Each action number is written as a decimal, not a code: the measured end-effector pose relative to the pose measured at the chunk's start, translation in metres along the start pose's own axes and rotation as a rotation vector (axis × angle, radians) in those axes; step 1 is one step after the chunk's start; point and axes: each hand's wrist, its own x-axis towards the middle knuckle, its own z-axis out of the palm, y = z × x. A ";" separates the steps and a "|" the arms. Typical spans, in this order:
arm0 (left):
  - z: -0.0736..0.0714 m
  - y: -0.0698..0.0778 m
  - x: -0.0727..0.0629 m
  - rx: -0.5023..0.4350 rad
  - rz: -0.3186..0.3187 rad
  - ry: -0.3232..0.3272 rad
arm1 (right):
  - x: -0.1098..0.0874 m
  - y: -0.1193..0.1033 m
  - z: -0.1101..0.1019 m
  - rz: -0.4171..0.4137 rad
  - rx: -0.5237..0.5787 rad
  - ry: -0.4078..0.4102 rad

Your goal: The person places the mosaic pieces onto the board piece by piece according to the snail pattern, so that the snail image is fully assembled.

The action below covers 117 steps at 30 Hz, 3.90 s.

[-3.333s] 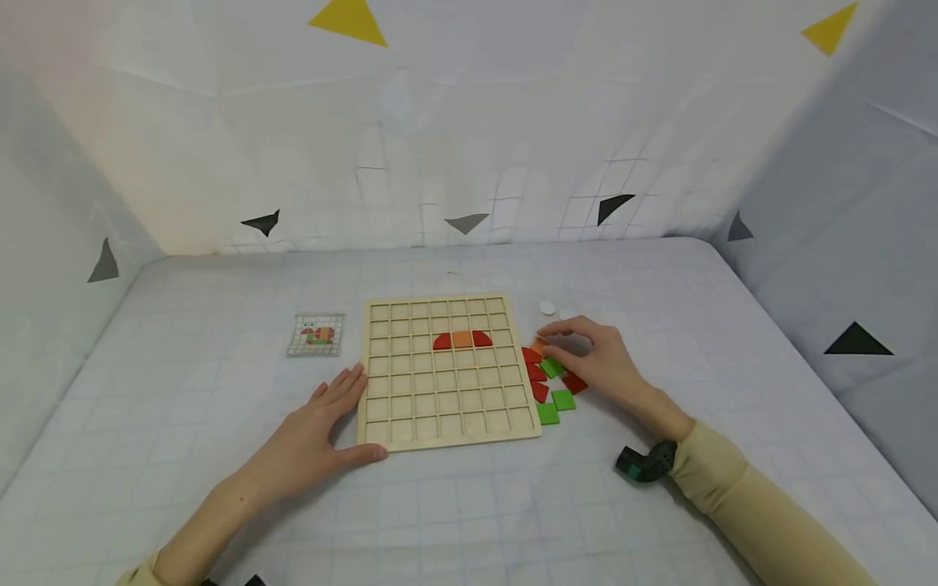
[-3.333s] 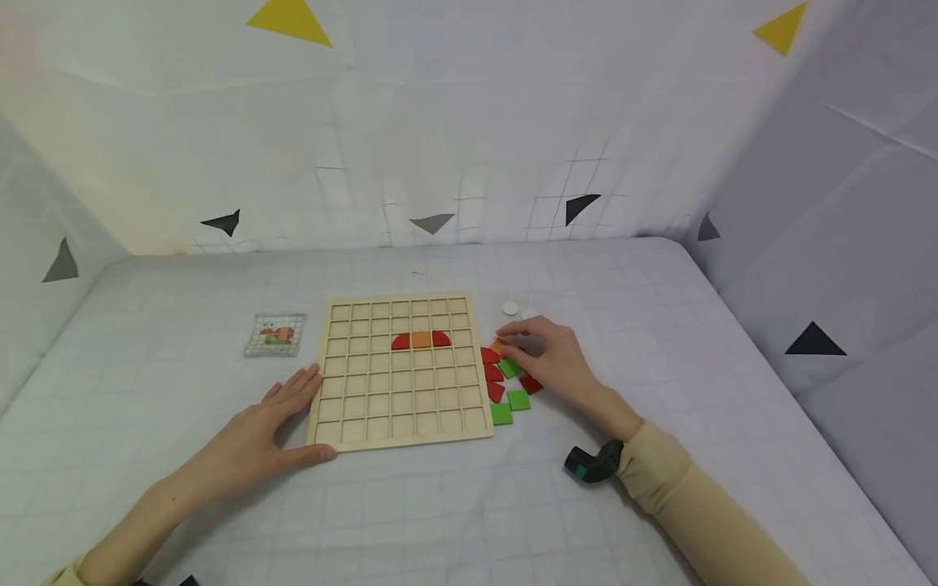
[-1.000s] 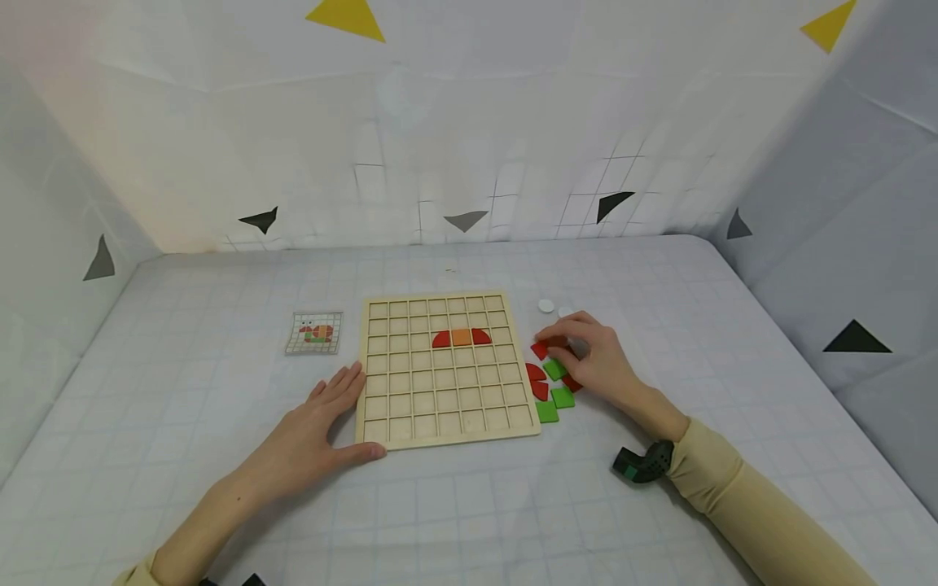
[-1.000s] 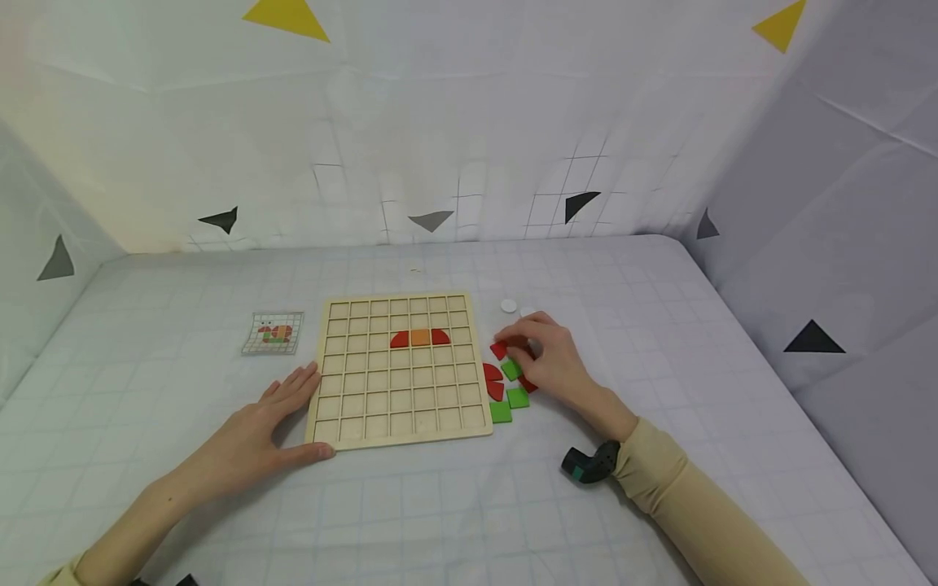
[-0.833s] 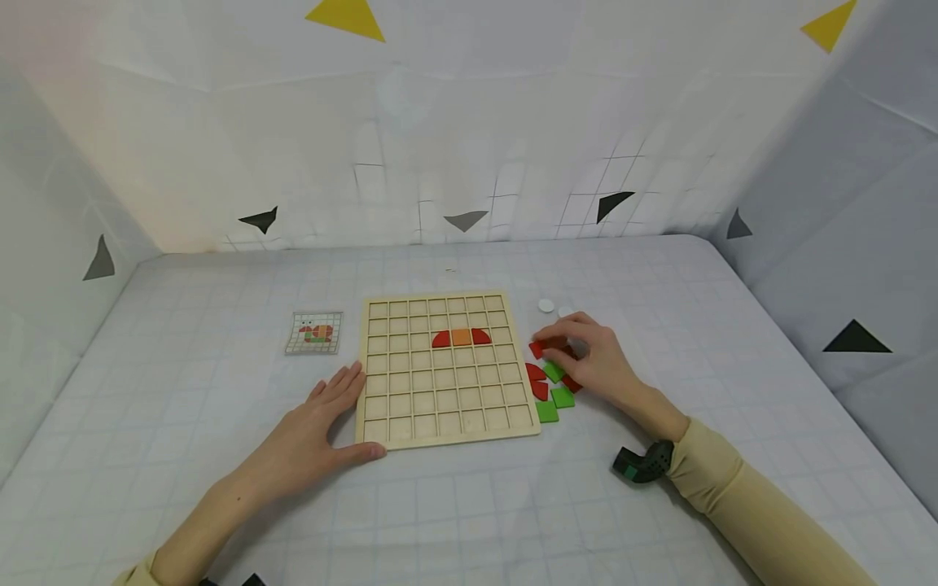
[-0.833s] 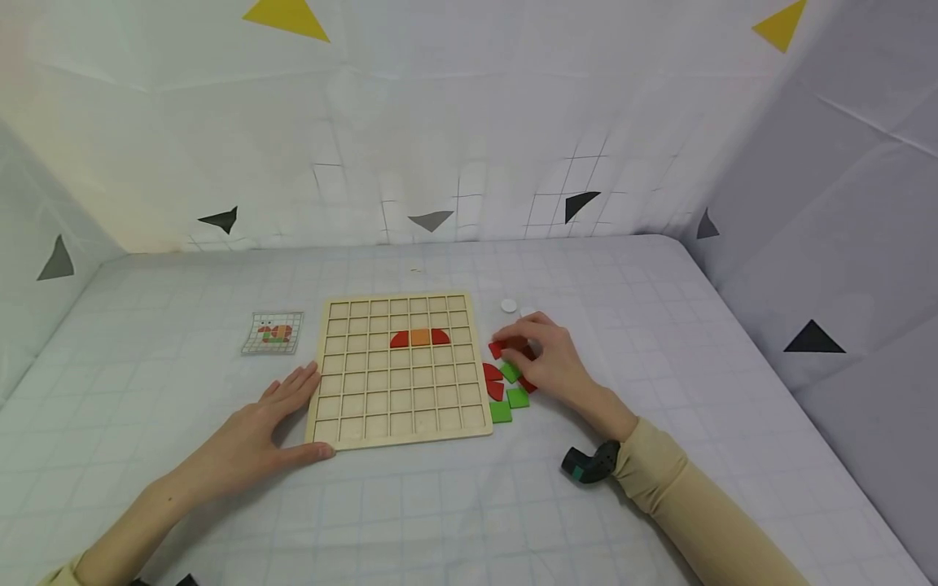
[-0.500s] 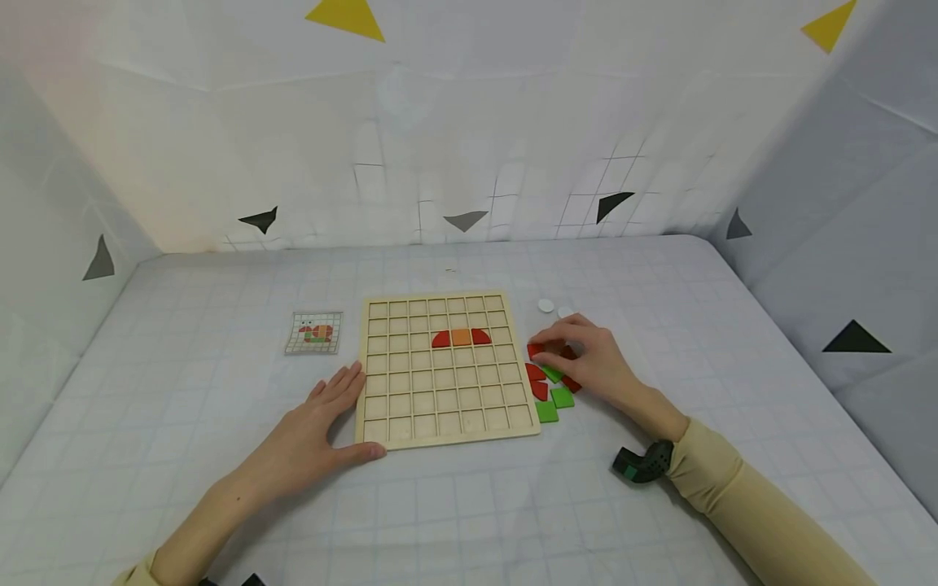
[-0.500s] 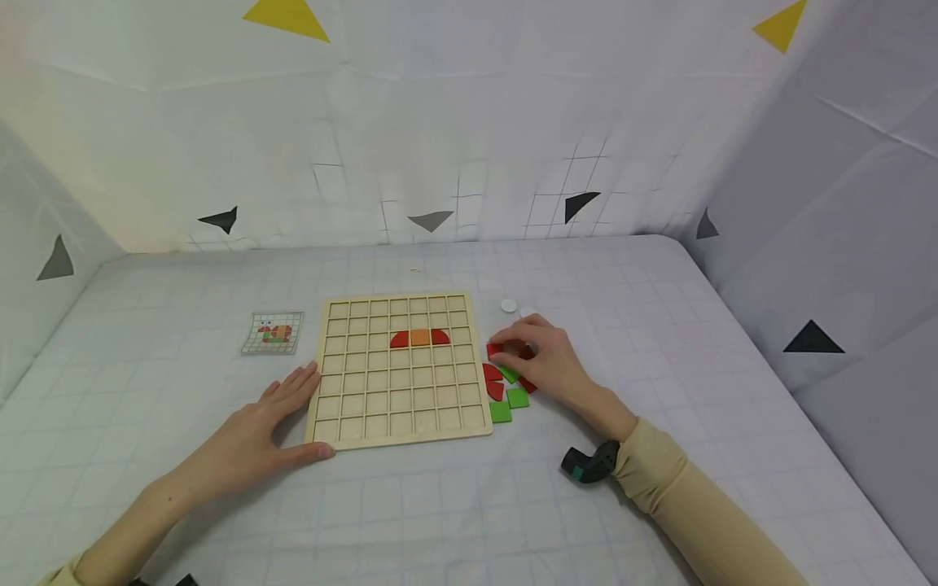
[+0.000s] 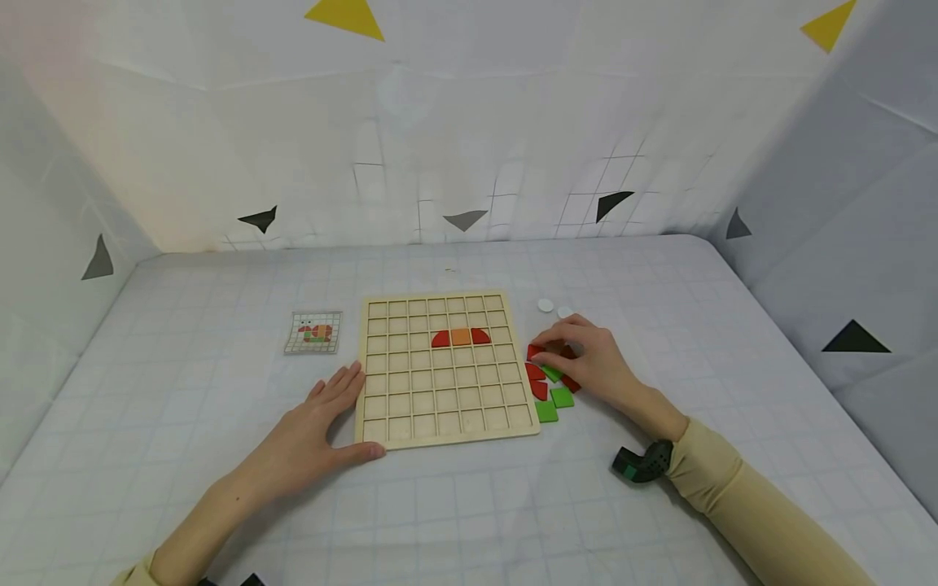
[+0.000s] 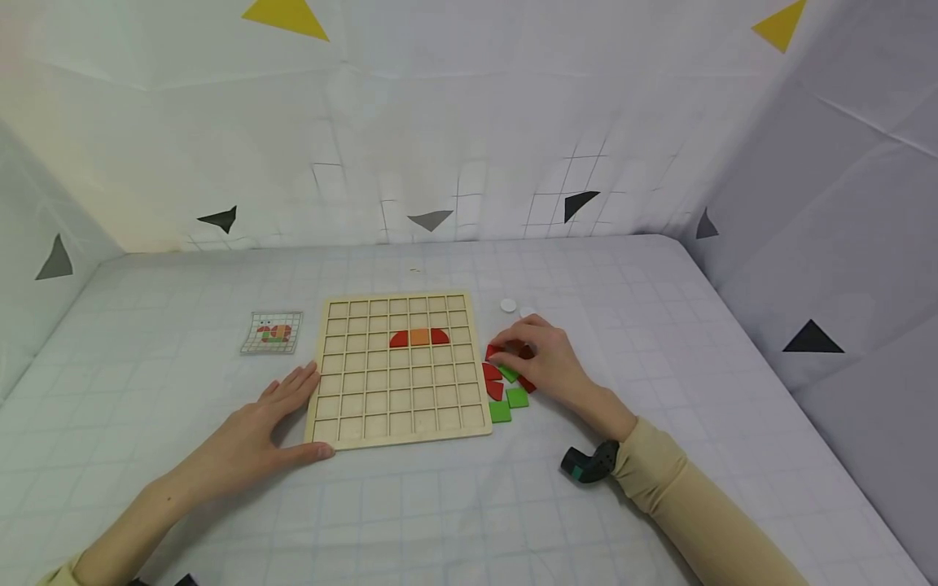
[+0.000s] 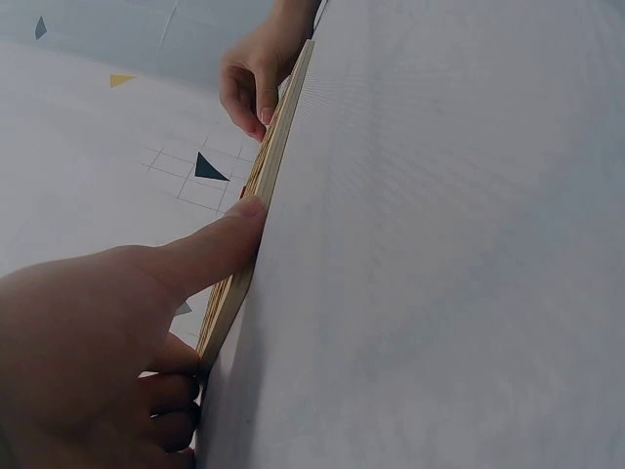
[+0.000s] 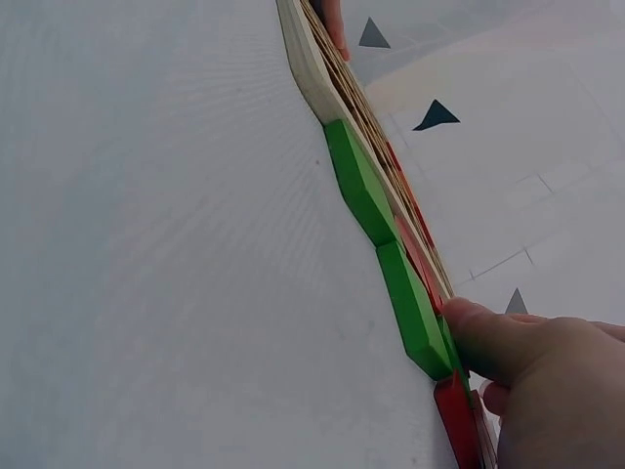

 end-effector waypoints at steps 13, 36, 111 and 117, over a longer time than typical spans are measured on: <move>0.000 0.000 -0.001 -0.005 0.000 0.001 | 0.001 -0.005 -0.002 0.037 -0.022 0.017; 0.001 0.002 0.000 -0.018 -0.001 -0.011 | 0.034 -0.033 0.031 -0.053 0.051 -0.034; 0.000 -0.001 0.001 -0.006 0.006 -0.013 | 0.038 -0.036 0.036 -0.014 0.022 0.154; 0.000 -0.001 0.000 -0.003 0.009 -0.004 | 0.042 -0.031 0.011 0.166 0.066 0.101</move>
